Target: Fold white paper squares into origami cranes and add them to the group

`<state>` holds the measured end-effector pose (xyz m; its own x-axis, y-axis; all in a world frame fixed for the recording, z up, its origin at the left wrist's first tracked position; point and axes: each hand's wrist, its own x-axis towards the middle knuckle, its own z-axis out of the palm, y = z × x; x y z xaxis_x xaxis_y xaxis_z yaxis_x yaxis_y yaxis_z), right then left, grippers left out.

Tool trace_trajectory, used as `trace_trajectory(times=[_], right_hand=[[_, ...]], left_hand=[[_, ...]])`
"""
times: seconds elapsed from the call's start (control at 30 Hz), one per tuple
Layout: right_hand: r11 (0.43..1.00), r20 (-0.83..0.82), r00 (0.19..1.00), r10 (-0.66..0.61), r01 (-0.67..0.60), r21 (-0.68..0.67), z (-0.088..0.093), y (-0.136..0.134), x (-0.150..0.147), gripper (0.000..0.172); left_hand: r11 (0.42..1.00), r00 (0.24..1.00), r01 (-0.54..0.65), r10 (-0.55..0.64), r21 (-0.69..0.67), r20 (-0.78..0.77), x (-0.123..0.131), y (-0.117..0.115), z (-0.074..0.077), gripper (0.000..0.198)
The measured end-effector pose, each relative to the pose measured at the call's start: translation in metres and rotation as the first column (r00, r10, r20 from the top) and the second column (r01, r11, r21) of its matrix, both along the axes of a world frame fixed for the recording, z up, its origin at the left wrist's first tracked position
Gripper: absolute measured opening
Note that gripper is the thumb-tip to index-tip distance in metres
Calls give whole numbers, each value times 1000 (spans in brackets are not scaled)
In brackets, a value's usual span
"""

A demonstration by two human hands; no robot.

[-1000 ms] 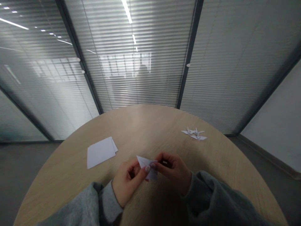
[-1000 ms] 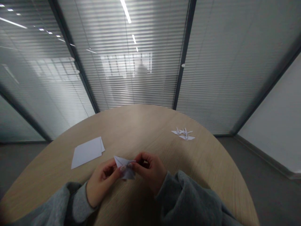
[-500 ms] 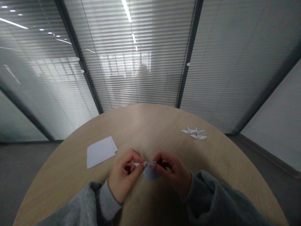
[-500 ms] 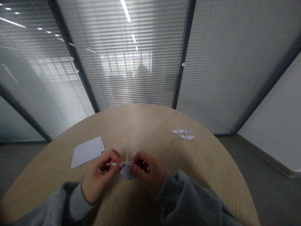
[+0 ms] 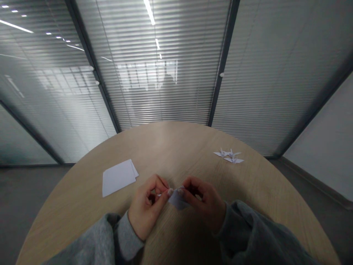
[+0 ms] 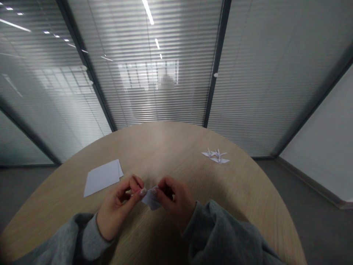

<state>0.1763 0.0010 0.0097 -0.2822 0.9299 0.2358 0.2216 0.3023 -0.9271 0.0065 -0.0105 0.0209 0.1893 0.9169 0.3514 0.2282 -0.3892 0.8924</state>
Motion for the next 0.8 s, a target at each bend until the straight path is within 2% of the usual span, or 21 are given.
trace_trajectory(times=[0.3,0.47,0.57,0.8], right_hand=[[999,-32,999,9,-10,-42,1,1,0,38],[983,-166,985,52,-80,-163,1,2,-1,45],[970,-218,975,55,-104,-220,2,2,-1,48],[967,-173,984,42,-83,-240,1,5,1,48]], left_hand=[[998,999,7,-4,-59,52,0,-1,-1,26],[991,1000,0,0,-135,-1,0,3,-5,23],[979,999,36,-43,-199,-29,0,4,-7,28],[974,1000,-1,-6,-225,-30,-2,5,-6,32]])
